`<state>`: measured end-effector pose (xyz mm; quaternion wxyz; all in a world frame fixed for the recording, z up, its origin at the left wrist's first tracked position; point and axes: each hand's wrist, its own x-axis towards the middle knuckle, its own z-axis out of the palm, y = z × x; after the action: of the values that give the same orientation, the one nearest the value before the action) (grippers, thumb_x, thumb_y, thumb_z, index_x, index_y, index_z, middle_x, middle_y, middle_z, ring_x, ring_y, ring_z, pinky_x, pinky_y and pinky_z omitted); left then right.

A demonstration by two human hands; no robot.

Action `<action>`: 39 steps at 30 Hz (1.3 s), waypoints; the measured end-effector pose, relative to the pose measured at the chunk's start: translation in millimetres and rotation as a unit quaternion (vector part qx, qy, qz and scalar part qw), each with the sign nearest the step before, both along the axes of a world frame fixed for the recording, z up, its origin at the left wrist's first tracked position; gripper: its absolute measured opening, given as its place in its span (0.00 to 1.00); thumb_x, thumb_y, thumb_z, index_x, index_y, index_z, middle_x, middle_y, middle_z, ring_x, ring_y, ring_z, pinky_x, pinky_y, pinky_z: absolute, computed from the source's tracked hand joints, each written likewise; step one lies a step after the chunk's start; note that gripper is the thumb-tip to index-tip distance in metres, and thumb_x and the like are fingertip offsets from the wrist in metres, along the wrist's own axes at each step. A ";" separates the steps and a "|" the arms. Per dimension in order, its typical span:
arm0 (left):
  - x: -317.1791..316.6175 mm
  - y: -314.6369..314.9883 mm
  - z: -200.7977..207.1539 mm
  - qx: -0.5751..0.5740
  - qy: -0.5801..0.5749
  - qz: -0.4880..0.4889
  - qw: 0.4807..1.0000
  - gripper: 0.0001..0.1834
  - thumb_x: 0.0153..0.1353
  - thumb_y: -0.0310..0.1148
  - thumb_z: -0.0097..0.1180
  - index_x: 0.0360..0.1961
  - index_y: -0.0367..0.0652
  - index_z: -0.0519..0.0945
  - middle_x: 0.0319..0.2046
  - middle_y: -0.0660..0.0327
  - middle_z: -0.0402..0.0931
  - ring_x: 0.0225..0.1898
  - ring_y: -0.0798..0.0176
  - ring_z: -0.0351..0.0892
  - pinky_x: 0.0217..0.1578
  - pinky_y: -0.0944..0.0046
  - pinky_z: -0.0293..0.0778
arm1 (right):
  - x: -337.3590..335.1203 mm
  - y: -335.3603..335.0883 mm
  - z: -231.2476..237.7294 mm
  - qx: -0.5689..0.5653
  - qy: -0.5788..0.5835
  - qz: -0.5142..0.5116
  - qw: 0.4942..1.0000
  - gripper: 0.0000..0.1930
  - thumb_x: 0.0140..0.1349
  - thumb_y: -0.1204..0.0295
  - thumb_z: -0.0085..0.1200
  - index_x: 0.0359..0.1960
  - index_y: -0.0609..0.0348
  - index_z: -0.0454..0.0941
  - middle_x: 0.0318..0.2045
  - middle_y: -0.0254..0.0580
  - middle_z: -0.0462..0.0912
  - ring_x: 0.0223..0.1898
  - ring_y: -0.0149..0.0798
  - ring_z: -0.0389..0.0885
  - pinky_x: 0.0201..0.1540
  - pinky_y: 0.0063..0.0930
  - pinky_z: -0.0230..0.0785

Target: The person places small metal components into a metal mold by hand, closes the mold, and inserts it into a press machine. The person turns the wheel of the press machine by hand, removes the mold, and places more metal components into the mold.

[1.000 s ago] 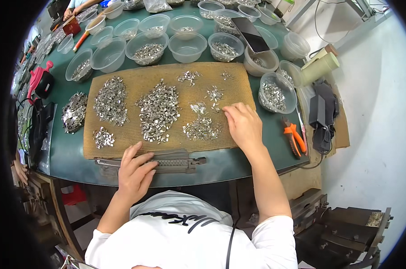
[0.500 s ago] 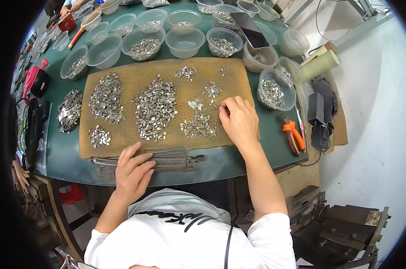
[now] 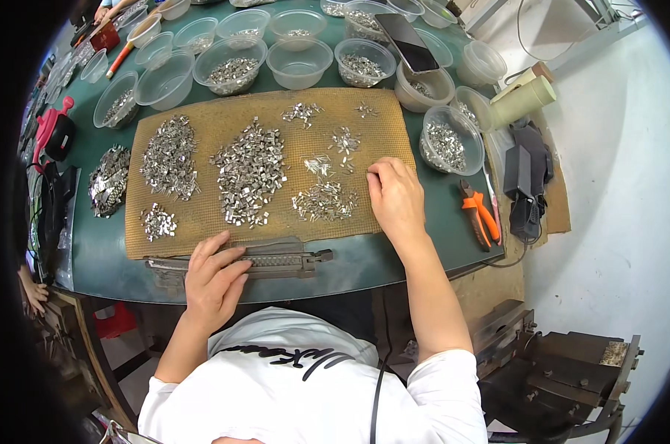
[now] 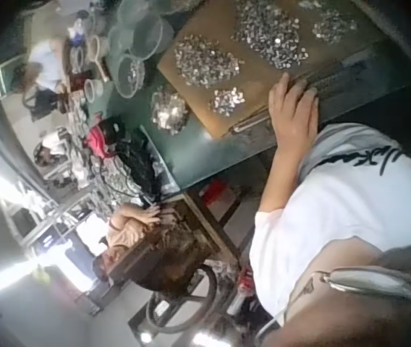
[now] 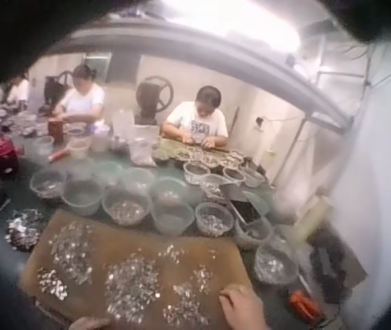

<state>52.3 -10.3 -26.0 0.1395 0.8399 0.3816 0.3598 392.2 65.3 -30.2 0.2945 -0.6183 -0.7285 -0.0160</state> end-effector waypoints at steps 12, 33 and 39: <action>3.2 5.7 -12.9 0.032 -0.014 0.013 0.999 0.15 0.55 0.25 0.68 0.45 0.43 0.86 0.49 0.58 0.84 0.57 0.49 0.80 0.53 0.52 0.74 | -17.6 -18.9 16.3 0.034 -0.084 0.042 0.995 0.05 0.62 0.78 0.61 0.38 0.59 0.78 0.40 0.42 0.82 0.42 0.50 0.81 0.47 0.43 0.73; -1.0 0.3 -3.3 0.017 0.006 0.009 1.000 0.15 0.54 0.25 0.68 0.44 0.42 0.85 0.49 0.58 0.84 0.57 0.49 0.79 0.51 0.51 0.74 | -5.4 -4.5 5.6 0.012 -0.089 0.000 0.996 0.03 0.62 0.73 0.63 0.36 0.53 0.84 0.35 0.35 0.83 0.40 0.44 0.83 0.44 0.38 0.74; -3.3 -1.1 -12.7 0.021 0.000 0.006 1.000 0.15 0.54 0.25 0.69 0.44 0.42 0.86 0.49 0.58 0.84 0.56 0.50 0.80 0.51 0.51 0.74 | -12.1 -6.8 7.7 0.011 -0.137 0.015 0.990 0.03 0.61 0.74 0.63 0.35 0.55 0.81 0.34 0.39 0.80 0.39 0.46 0.82 0.43 0.40 0.72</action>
<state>49.0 -11.4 -38.7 0.1198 0.8406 0.3787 0.3682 380.1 58.5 -22.5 0.1991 -0.5960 -0.7710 -0.1037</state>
